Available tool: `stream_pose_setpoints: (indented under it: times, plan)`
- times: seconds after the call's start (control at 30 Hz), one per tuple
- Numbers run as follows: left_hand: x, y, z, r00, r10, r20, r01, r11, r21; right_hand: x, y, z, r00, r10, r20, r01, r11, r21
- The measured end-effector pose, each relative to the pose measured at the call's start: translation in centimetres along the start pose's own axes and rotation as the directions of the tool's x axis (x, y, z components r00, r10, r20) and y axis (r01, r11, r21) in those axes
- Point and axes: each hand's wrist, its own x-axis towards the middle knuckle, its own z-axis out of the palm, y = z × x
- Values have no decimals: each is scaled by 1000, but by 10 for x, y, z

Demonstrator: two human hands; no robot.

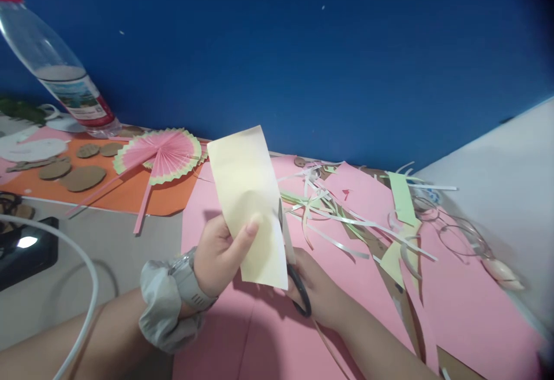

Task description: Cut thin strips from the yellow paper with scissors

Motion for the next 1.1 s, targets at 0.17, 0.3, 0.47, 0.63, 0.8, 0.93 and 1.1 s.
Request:
stream_pose_setpoints:
  times: [0.17,0.3,0.47,0.63,0.8,0.93,1.1]
  plan:
    - [-1,6,1,996,-30,81,34,998,-44,-1,2,-2,997,-83,2,83,996,-7]
    - [1,7,3,995,-22,95,28,998,-64,-2,2,-3,994,-107,-18,106,994,-25]
    - [1,5,4,991,-37,128,37,999,3,-1,1,-3,999,-47,20,48,998,-29]
    - [-1,7,4,982,-55,178,55,998,3,-3,3,-4,998,-58,-8,58,998,5]
    - [0,9,4,977,-62,205,66,998,-12,-1,1,-4,998,-55,-35,55,998,9]
    - [2,9,4,982,-74,173,78,997,-15,2,-1,-2,997,-60,-38,61,997,46]
    - [2,9,4,979,-101,176,106,994,-19,2,1,-1,998,-51,-42,54,996,71]
